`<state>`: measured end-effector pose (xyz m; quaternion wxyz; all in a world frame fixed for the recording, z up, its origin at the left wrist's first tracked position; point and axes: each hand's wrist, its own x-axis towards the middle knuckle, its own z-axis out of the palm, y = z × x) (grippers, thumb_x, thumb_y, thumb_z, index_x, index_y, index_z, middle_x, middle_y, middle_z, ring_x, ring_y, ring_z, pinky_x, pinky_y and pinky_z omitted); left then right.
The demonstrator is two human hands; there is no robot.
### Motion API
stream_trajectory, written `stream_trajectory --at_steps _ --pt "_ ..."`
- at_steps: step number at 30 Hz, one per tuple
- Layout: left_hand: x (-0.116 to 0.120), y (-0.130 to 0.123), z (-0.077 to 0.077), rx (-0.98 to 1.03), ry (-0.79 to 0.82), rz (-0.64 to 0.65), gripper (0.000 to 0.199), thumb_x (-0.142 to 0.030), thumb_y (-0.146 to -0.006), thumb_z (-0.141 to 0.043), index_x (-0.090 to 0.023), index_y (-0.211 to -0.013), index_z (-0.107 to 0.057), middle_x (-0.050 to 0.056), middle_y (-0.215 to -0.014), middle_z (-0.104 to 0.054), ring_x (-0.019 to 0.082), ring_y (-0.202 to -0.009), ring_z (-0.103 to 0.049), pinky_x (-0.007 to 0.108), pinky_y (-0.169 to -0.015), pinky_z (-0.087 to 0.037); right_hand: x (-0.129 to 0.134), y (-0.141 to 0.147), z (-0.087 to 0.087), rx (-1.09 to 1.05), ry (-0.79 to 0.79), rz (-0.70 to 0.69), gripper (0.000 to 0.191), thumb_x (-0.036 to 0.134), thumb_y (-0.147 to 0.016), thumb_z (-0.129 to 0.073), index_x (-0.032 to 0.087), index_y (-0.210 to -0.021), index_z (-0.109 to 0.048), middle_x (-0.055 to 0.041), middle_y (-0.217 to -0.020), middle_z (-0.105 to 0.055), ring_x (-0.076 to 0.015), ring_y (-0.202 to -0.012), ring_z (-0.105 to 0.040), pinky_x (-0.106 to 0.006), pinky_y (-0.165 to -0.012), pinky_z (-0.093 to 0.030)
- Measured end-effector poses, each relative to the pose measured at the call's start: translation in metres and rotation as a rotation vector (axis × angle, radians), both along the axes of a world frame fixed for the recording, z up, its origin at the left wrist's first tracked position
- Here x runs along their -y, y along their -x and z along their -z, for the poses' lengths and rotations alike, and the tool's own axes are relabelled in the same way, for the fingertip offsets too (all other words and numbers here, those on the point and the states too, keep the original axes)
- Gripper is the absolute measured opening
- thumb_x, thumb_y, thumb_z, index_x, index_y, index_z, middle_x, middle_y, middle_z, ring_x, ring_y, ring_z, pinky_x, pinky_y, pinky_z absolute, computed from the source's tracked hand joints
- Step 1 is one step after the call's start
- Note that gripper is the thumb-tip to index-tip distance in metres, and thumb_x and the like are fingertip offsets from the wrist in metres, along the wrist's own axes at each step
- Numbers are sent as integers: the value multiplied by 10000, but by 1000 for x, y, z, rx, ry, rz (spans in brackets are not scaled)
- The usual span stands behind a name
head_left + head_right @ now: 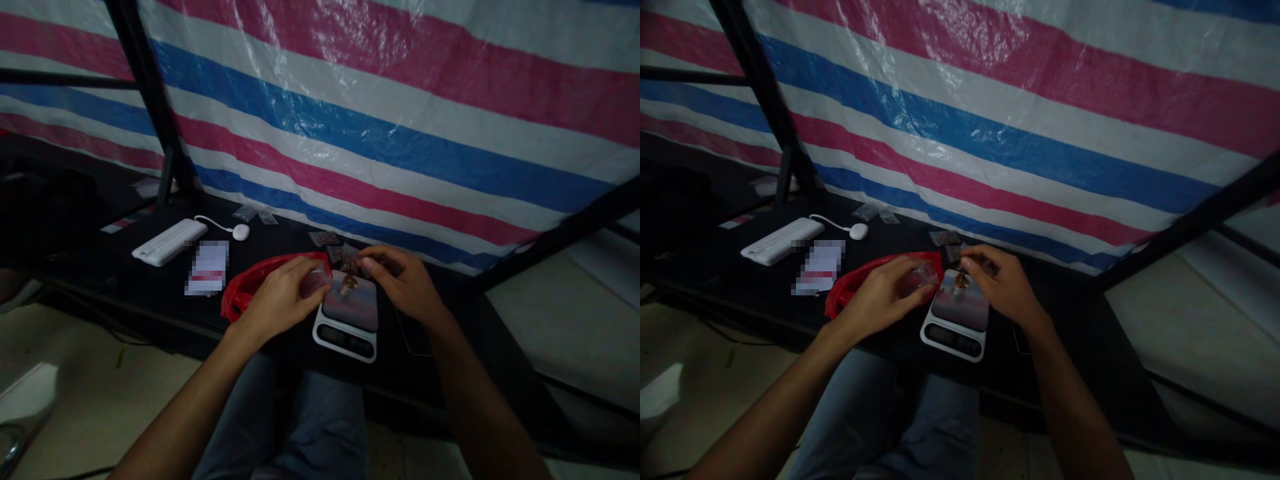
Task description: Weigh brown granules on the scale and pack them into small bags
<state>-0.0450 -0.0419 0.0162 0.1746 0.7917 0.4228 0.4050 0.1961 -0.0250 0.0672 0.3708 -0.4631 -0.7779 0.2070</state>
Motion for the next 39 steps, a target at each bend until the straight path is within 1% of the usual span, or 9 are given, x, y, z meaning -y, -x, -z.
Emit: stream_trajectory --at_steps 4,7,10,13,19,24,30,35,39 --pt "-4 7 15 -145 61 -51 402 -406 -905 -678 -196 -1248 -687 84 -1229 -715 282 -1084 -699 409 -926 -562 -15 -27 38 113 109 11 311 307 -824 -751 166 -1101 -752 -100 -1058 -778 -240 -909 -712 -372 -793 -563" --pt "-7 4 22 -218 59 -77 381 -429 -890 -682 -231 -1214 -717 66 -1213 -721 287 -1043 -711 405 -852 -580 -21 -31 63 106 169 -11 388 289 -763 -808 167 -1127 -752 -122 -1143 -766 -264 -997 -716 -411 -886 -568" --pt "-10 -3 23 -217 42 -50 376 -420 -871 -701 -222 -1190 -729 65 -1204 -728 284 -1061 -704 402 -891 -575 -24 -27 75 57 221 -36 403 289 -760 -816 176 -1140 -744 -116 -1149 -767 -264 -1010 -725 -425 -924 -570" --pt "-14 -10 22 -203 35 -49 373 -392 -856 -713 -206 -1178 -730 69 -1194 -735 283 -1068 -702 405 -933 -564 -25 -22 75 65 224 -40 350 307 -780 -797 177 -1102 -756 -114 -1101 -778 -269 -971 -732 -430 -893 -582" --pt "-22 -20 24 -177 61 -13 413 -369 -837 -733 -196 -1212 -716 89 -1191 -739 280 -1076 -702 388 -943 -556 -28 -18 61 176 112 -71 299 288 -793 -770 181 -1072 -762 -102 -1060 -783 -267 -959 -722 -419 -887 -570" --pt "-26 -24 29 -90 74 32 433 -349 -829 -744 -168 -1221 -711 101 -1162 -735 272 -1054 -700 385 -943 -553 -31 -9 35 401 -18 -169 302 254 -786 -770 222 -1086 -760 -66 -1082 -774 -250 -986 -692 -371 -879 -538" --pt "-28 -26 32 79 36 55 344 -264 -824 -736 -177 -1157 -725 87 -1100 -734 237 -985 -705 372 -897 -564 -35 15 -6 617 13 -336 137 186 -811 -703 193 -934 -762 -70 -991 -736 -214 -893 -672 -297 -765 -486" --pt "-28 -25 35 160 16 39 404 -232 -796 -759 -175 -1192 -702 91 -1137 -731 237 -1028 -705 388 -945 -566 -39 26 -25 667 64 -349 271 133 -750 -724 171 -1018 -722 -64 -957 -753 -218 -850 -680 -290 -724 -466" --pt "-25 -23 34 211 -1 26 417 -234 -802 -763 -160 -1206 -687 98 -1162 -732 238 -1071 -699 389 -985 -556 -44 31 -36 675 57 -428 240 148 -788 -719 181 -1025 -736 -52 -955 -759 -193 -824 -682 -270 -704 -458"
